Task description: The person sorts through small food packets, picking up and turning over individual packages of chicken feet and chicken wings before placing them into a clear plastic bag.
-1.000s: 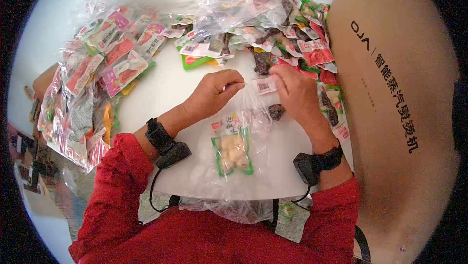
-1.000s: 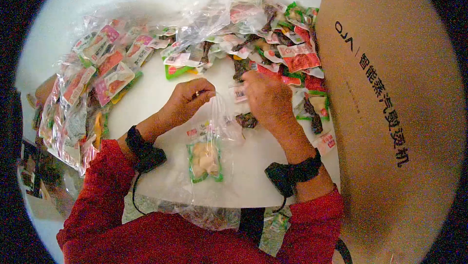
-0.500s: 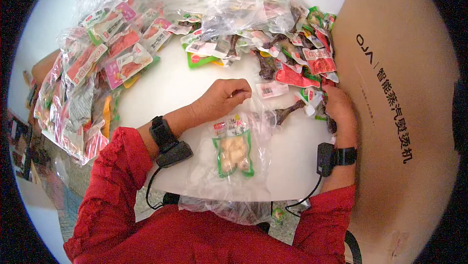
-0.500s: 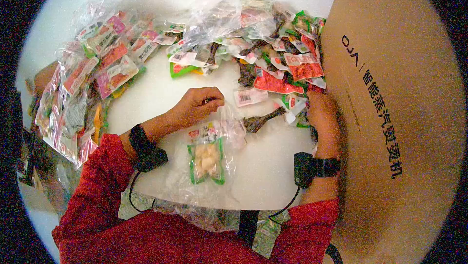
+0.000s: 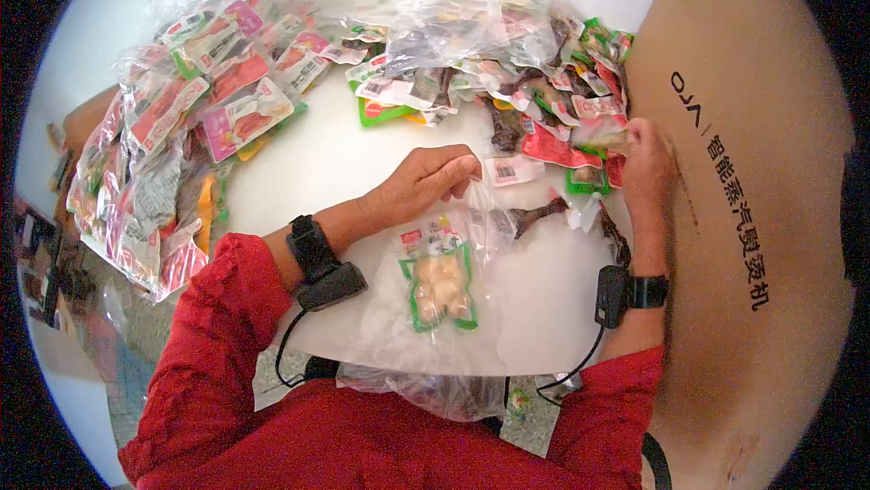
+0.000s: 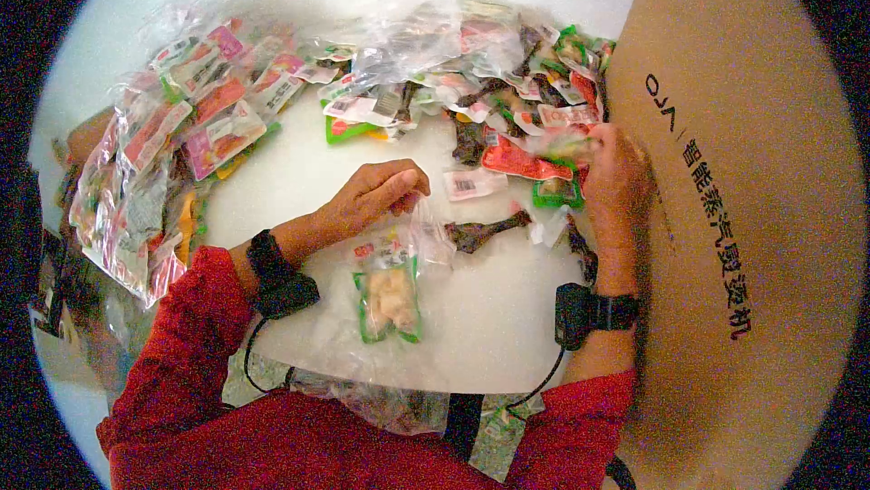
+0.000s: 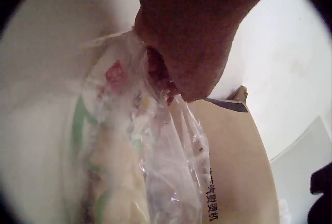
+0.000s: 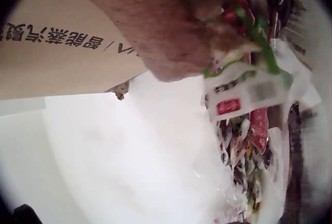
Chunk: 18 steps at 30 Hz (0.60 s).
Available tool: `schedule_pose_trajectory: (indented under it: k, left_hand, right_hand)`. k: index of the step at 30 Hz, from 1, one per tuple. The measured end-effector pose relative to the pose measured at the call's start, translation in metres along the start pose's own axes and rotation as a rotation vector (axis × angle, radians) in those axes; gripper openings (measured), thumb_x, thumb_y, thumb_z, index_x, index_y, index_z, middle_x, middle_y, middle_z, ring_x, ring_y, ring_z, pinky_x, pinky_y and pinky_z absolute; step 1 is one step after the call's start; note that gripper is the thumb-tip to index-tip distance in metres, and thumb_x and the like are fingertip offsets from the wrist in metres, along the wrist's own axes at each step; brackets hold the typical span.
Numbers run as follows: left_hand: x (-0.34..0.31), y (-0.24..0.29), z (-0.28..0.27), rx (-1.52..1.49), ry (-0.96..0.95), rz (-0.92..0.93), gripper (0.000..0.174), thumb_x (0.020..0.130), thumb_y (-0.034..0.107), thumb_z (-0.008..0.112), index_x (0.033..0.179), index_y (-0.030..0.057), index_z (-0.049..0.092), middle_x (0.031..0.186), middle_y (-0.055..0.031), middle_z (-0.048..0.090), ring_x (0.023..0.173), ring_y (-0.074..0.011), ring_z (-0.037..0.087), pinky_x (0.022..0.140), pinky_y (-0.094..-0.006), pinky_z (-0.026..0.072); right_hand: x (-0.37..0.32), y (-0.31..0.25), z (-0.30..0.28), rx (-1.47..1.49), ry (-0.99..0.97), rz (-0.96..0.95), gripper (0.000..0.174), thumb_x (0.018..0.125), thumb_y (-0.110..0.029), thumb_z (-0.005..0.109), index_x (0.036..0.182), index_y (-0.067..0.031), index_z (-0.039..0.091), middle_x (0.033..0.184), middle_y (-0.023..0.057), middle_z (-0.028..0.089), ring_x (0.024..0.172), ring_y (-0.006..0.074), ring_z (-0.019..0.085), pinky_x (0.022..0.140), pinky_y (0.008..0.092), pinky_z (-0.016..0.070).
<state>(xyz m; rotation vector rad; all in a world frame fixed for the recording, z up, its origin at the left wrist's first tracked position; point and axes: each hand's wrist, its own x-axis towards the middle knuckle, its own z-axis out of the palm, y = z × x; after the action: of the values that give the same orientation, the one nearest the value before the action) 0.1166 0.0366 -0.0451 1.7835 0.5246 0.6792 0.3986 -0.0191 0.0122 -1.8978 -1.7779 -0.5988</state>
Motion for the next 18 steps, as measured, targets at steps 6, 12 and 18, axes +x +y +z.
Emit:
schedule_pose_trajectory:
  k: [6,12,18]
  left_hand:
    - [0.006,-0.014,0.01,-0.162,-0.034,0.099,0.018,0.088,0.021,0.046,0.092,0.0057,0.053,0.074,0.0031,0.047,0.063,-0.0042,0.041,0.056,-0.0204,0.0368]
    - [-0.001,0.008,0.003,-0.349,-0.155,-0.163,0.027,0.083,0.022,0.054,0.105,0.009,0.049,0.077,0.0057,0.049,0.057,-0.0009,0.037,0.049,-0.0156,0.0302]
    - [0.004,-0.02,0.008,-0.541,-0.028,-0.228,0.028,0.084,0.016,0.053,0.109,0.006,0.048,0.094,-0.0018,0.058,0.076,-0.0061,0.055,0.065,-0.0206,0.0459]
  right_hand:
    - [-0.003,-0.015,0.027,0.841,0.315,0.136,0.008,0.083,-0.01,0.045,0.087,-0.0032,0.047,0.074,0.0058,0.05,0.071,0.0177,0.051,0.064,0.03,0.0416]
    - [-0.024,-0.072,0.033,1.26,-0.21,0.388,0.008,0.081,-0.008,0.045,0.089,-0.0041,0.045,0.076,0.0001,0.046,0.068,0.0068,0.043,0.061,0.0217,0.0385]
    - [-0.036,-0.084,0.049,1.385,-0.3,0.299,0.013,0.083,-0.016,0.045,0.089,-0.0042,0.046,0.079,-0.0002,0.048,0.074,0.0073,0.045,0.066,0.0221,0.0388]
